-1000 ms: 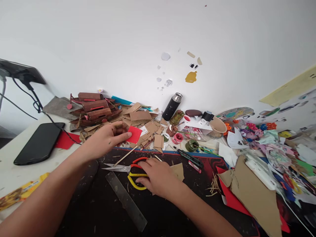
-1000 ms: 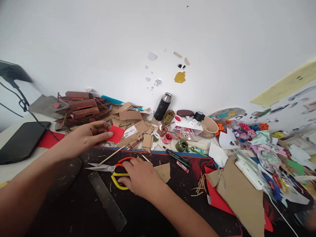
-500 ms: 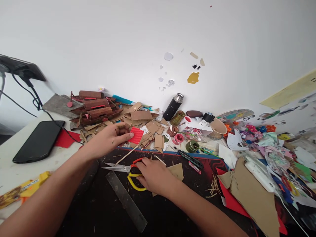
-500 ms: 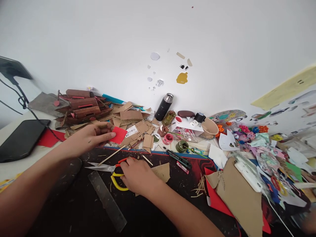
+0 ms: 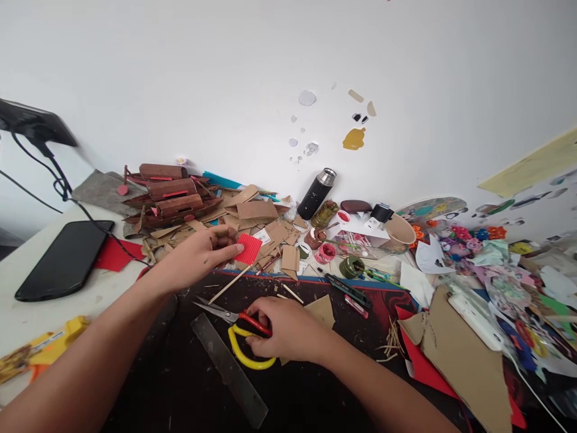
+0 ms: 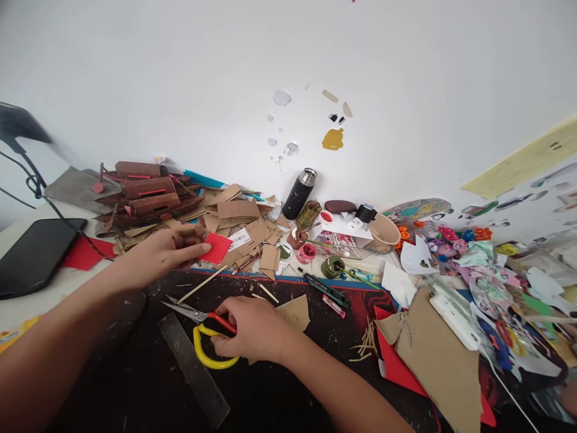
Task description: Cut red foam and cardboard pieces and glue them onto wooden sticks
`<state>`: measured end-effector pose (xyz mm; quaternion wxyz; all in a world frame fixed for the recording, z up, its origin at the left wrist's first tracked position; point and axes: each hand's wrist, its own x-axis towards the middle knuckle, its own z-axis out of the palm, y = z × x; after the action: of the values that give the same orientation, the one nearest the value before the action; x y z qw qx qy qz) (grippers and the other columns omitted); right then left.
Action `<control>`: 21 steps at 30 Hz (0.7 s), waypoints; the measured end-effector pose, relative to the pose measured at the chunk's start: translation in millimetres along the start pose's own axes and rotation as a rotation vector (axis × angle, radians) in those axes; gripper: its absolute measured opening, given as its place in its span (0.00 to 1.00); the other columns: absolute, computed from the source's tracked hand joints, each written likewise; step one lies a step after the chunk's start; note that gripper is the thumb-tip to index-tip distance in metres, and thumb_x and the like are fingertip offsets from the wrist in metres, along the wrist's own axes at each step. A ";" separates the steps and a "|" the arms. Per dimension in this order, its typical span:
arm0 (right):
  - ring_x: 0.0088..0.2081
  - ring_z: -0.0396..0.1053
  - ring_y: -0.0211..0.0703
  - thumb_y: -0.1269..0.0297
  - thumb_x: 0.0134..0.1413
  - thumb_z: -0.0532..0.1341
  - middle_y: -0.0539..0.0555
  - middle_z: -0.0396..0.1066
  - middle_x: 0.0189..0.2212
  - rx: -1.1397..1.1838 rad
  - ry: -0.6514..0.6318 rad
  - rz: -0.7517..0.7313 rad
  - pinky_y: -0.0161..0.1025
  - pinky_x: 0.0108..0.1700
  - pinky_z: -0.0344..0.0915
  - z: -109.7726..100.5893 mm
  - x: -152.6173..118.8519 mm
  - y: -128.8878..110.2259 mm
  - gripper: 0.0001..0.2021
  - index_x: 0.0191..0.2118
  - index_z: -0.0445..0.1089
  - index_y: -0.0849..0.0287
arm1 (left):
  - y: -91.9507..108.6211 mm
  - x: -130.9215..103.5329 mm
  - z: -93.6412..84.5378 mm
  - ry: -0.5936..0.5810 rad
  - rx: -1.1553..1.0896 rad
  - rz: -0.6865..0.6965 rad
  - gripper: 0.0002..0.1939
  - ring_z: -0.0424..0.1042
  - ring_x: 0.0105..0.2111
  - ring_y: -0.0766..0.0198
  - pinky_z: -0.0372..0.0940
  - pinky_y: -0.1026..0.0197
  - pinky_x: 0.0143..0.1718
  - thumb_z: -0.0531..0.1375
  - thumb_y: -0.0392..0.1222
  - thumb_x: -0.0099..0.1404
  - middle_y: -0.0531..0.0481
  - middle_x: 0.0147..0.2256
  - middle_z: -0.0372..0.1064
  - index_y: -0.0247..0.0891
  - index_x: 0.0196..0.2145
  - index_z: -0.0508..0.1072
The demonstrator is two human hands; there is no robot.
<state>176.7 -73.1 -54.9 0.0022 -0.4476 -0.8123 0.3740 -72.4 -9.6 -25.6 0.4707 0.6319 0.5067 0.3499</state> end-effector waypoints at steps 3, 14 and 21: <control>0.29 0.64 0.36 0.61 0.53 0.75 0.45 0.72 0.31 0.307 -0.032 0.056 0.33 0.30 0.56 6.2 -0.9 6.2 0.16 0.47 0.78 0.56 | -2.4 -0.1 -1.1 -0.001 -0.019 -0.015 0.18 0.60 0.24 0.64 0.55 0.63 0.25 0.71 0.57 0.62 0.56 0.27 0.65 0.42 0.32 0.72; 0.28 0.64 0.34 0.47 0.47 0.79 0.46 0.70 0.29 1.076 -0.034 0.112 0.33 0.32 0.60 27.8 0.1 30.1 0.24 0.38 0.74 0.60 | 12.2 -4.0 -1.7 0.052 -0.070 -0.064 0.21 0.61 0.24 0.63 0.58 0.62 0.26 0.72 0.61 0.58 0.55 0.25 0.65 0.43 0.30 0.72; 0.26 0.63 0.34 0.44 0.47 0.79 0.46 0.70 0.27 1.279 0.058 0.083 0.32 0.29 0.58 23.2 -1.9 34.2 0.26 0.40 0.76 0.60 | 6.2 -1.4 -0.3 0.035 -0.016 -0.108 0.22 0.66 0.26 0.61 0.63 0.62 0.27 0.73 0.64 0.57 0.53 0.26 0.69 0.42 0.30 0.76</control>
<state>194.9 -77.6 -91.7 0.2762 -0.3986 -0.4103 0.7723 -71.1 -11.2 -19.6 0.4849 0.5939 0.5452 0.3389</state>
